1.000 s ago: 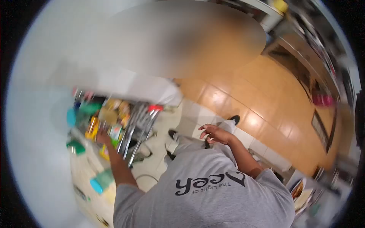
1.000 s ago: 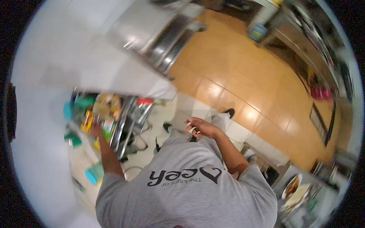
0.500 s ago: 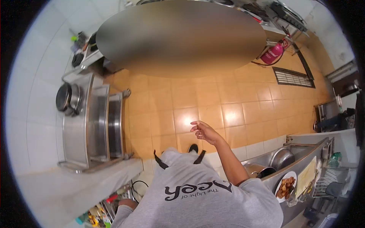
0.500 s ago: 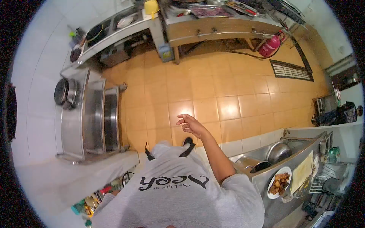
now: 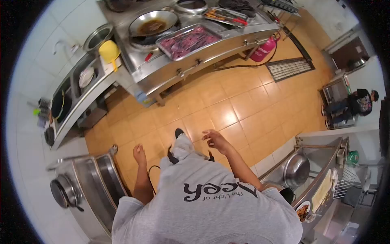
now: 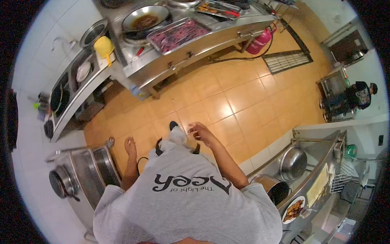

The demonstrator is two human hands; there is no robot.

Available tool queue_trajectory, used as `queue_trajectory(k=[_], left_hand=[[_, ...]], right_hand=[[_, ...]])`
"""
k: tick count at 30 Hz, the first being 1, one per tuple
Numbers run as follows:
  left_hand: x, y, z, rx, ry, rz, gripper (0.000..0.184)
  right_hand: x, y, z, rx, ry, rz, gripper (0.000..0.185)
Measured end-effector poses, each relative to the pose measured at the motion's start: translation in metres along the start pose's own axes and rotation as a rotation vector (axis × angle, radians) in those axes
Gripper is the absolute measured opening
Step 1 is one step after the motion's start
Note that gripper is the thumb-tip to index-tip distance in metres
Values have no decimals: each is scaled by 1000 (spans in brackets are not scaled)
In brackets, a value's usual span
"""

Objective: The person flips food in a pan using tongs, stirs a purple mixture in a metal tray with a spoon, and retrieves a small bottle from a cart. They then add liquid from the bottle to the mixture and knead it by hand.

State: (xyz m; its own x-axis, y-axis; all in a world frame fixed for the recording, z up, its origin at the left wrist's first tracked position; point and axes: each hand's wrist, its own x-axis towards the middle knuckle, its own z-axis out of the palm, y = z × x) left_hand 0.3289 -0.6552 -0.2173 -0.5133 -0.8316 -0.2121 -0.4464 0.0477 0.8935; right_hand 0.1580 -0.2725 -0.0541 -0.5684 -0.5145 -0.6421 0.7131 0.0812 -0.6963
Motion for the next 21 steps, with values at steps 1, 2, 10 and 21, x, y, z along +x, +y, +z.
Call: queue_trajectory(k=[1, 2, 10, 21], left_hand=[[19, 55, 30, 0, -232, -69, 29], [39, 111, 55, 1, -455, -139, 30], [163, 302, 222, 87, -669, 289, 25], [123, 399, 303, 321, -16, 154, 22]], right_hand=[[9, -30, -9, -4, 73, -52, 35], [15, -62, -14, -11, 137, -101, 35], [136, -245, -44, -676, 434, -727, 22], [361, -410, -92, -1631, -295, -1097, 12]])
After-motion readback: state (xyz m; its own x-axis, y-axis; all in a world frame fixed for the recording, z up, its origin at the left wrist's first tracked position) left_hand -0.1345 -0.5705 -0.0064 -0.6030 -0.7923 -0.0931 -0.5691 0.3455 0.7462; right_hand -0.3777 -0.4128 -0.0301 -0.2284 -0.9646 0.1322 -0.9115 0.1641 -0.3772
